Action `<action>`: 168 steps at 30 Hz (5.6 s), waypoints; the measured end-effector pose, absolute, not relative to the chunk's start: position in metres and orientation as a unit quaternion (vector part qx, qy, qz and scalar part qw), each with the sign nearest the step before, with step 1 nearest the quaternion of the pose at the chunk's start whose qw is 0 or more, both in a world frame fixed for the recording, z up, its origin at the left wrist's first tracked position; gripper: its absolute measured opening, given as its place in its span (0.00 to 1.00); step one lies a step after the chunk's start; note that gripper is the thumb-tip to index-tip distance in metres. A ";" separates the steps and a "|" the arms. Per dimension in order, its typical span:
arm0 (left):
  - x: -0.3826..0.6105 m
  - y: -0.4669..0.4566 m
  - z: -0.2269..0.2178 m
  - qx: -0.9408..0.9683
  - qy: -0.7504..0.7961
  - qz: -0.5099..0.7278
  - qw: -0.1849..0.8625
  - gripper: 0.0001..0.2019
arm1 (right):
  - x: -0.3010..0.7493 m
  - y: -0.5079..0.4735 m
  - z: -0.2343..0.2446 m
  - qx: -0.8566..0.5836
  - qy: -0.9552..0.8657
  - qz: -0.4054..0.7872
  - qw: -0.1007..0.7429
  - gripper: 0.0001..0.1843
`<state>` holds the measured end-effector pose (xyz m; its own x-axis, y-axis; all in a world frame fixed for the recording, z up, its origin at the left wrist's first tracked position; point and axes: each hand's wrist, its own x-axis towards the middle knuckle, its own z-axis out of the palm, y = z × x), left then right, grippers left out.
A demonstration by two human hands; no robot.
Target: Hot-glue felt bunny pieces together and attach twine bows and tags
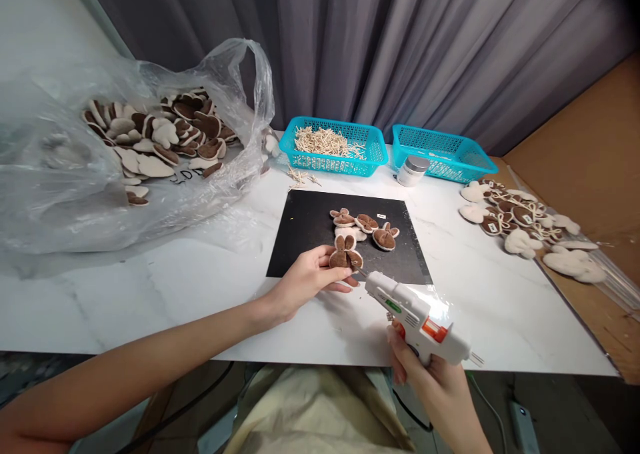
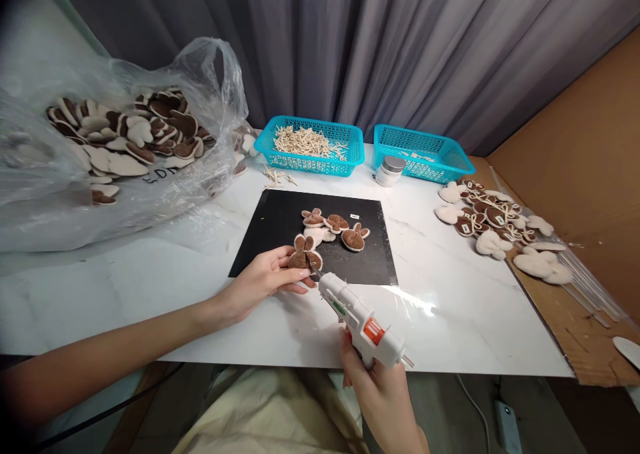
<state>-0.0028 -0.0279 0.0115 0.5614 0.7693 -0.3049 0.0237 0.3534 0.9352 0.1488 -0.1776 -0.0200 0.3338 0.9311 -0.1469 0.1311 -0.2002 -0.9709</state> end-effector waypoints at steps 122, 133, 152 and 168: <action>-0.005 -0.028 0.012 0.506 0.373 0.259 0.734 0.12 | 0.168 -0.166 -0.003 -0.418 -0.188 0.702 0.545 0.08; -0.006 -0.029 0.016 0.512 0.384 0.250 0.727 0.12 | 0.181 -0.164 0.001 -0.469 -0.222 0.675 0.525 0.12; -0.008 -0.026 0.019 0.508 0.377 0.239 0.737 0.12 | 0.345 -0.127 0.017 -0.922 -0.316 0.068 0.214 0.25; -0.027 -0.001 0.030 0.519 0.391 0.324 0.687 0.11 | 0.252 0.075 0.014 -0.526 -0.832 0.165 0.068 0.17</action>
